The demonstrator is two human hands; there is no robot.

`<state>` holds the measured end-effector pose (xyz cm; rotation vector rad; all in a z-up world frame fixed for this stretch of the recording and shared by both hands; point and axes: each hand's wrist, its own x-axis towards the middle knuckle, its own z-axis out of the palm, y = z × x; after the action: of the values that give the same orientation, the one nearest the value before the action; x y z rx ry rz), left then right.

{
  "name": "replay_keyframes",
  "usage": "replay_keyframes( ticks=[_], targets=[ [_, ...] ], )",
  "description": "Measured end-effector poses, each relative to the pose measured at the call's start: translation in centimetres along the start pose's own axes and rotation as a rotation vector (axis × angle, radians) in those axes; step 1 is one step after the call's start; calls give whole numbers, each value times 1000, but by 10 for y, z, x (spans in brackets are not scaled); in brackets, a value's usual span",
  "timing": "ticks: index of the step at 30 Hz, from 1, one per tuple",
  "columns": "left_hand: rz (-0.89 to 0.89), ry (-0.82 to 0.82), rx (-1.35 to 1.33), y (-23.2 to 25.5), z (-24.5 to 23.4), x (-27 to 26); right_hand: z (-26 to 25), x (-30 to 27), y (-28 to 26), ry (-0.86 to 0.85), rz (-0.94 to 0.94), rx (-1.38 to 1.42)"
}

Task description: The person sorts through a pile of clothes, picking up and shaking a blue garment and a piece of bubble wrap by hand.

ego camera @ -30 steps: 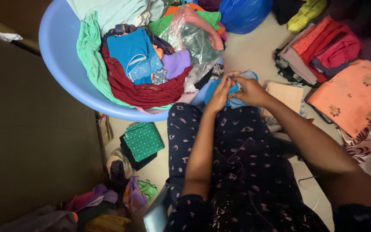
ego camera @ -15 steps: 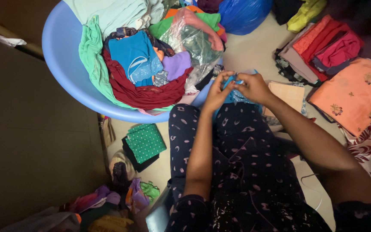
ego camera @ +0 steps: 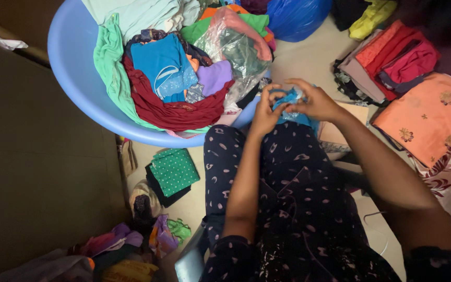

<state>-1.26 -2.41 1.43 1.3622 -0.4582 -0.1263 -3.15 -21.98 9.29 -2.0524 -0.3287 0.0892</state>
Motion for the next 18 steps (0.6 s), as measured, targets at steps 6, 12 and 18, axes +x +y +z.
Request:
replay_keyframes(
  ticks=[6,12,18],
  targets=[
    [28,-119,105,26,-4,-5,-4,1,1,-144,-57,-88],
    [-47,-53,127,38,0,0,-3,1,10,-72,34,-283],
    [25,-4,484,21,-10,-3,-17,3,15,241,-77,-304]
  ],
)
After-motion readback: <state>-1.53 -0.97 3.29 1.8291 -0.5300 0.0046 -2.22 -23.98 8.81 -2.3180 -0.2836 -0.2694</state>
